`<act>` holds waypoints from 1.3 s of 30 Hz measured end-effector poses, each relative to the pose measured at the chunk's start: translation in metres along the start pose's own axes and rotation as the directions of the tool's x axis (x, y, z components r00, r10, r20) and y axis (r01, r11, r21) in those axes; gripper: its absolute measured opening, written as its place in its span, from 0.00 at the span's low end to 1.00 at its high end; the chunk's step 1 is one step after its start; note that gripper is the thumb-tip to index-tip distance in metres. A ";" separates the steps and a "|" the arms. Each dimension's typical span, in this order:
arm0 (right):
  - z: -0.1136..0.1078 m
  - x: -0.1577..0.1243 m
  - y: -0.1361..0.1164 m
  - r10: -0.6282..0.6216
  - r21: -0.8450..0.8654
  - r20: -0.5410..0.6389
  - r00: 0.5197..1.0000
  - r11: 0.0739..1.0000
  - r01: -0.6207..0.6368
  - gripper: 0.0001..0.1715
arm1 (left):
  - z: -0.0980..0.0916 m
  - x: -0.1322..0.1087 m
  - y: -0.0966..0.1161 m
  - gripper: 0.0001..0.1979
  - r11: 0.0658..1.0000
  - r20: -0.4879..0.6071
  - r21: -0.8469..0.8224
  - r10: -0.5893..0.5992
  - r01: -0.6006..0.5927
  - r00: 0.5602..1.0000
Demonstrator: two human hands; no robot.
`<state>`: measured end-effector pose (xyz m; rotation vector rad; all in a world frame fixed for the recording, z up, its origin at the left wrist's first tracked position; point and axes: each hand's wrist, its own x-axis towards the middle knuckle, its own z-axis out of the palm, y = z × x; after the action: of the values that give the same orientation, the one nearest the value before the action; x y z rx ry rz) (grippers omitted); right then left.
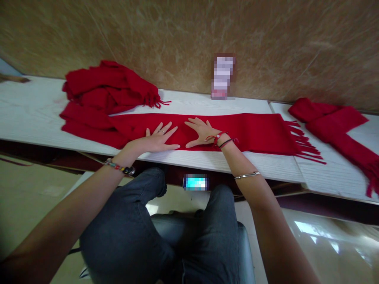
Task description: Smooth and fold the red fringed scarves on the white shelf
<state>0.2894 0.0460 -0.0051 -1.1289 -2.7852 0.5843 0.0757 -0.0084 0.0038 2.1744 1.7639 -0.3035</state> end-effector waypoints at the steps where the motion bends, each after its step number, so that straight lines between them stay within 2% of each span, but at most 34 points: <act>1: 0.000 0.000 0.001 0.021 -0.003 -0.010 1.000 1.000 -0.021 0.61 | 0.000 0.000 0.000 0.46 1.000 0.002 0.000 0.001 -0.001 1.000; 4: 0.000 0.001 0.003 0.075 -0.025 0.023 0.997 0.997 -0.074 0.61 | -0.001 0.000 0.000 0.46 1.000 0.008 0.007 -0.001 0.001 1.000; 7: 0.000 -0.001 0.007 0.038 -0.018 0.067 0.997 0.999 -0.037 0.61 | -0.001 -0.001 0.001 0.46 1.000 0.009 0.009 0.001 -0.001 1.000; 9: -0.003 -0.003 0.009 0.014 0.003 0.048 0.999 1.000 -0.014 0.60 | -0.001 -0.001 0.000 0.47 1.000 0.004 0.001 0.011 -0.011 1.000; 13: -0.008 -0.007 0.009 0.056 -0.004 -0.036 0.998 0.998 -0.056 0.58 | -0.002 -0.005 0.000 0.46 0.999 -0.015 0.002 0.032 -0.032 0.999; 15: -0.008 -0.007 0.007 0.035 -0.015 -0.036 0.999 0.999 -0.036 0.57 | -0.003 -0.007 0.002 0.44 0.996 -0.053 0.026 0.087 -0.085 0.995; 18: -0.006 -0.007 0.002 0.012 -0.024 0.031 0.999 1.000 -0.011 0.57 | -0.002 -0.007 0.007 0.40 0.981 -0.148 0.069 0.189 -0.180 0.971; 22: -0.003 -0.007 0.001 0.037 -0.038 0.084 0.996 0.999 -0.034 0.60 | 0.008 0.000 0.014 0.34 0.985 -0.236 0.055 0.171 -0.162 0.957; 26: -0.006 -0.011 0.014 0.021 -0.010 0.062 0.998 1.000 -0.021 0.63 | 0.014 0.007 0.012 0.36 0.991 -0.183 0.030 0.133 -0.130 0.974; 31: -0.010 -0.016 0.029 0.110 -0.036 0.103 0.989 0.994 -0.107 0.66 | 0.011 0.005 0.011 0.37 0.991 -0.144 0.035 0.132 -0.129 0.981; 39: -0.016 -0.020 0.019 0.071 -0.029 0.133 0.989 0.997 -0.067 0.67 | 0.012 0.008 0.010 0.37 0.991 -0.151 0.044 0.131 -0.126 0.980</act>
<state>0.3196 0.0497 0.0041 -1.2398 -2.8827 0.6577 0.0879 -0.0081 -0.0090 2.3809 1.6963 -0.1384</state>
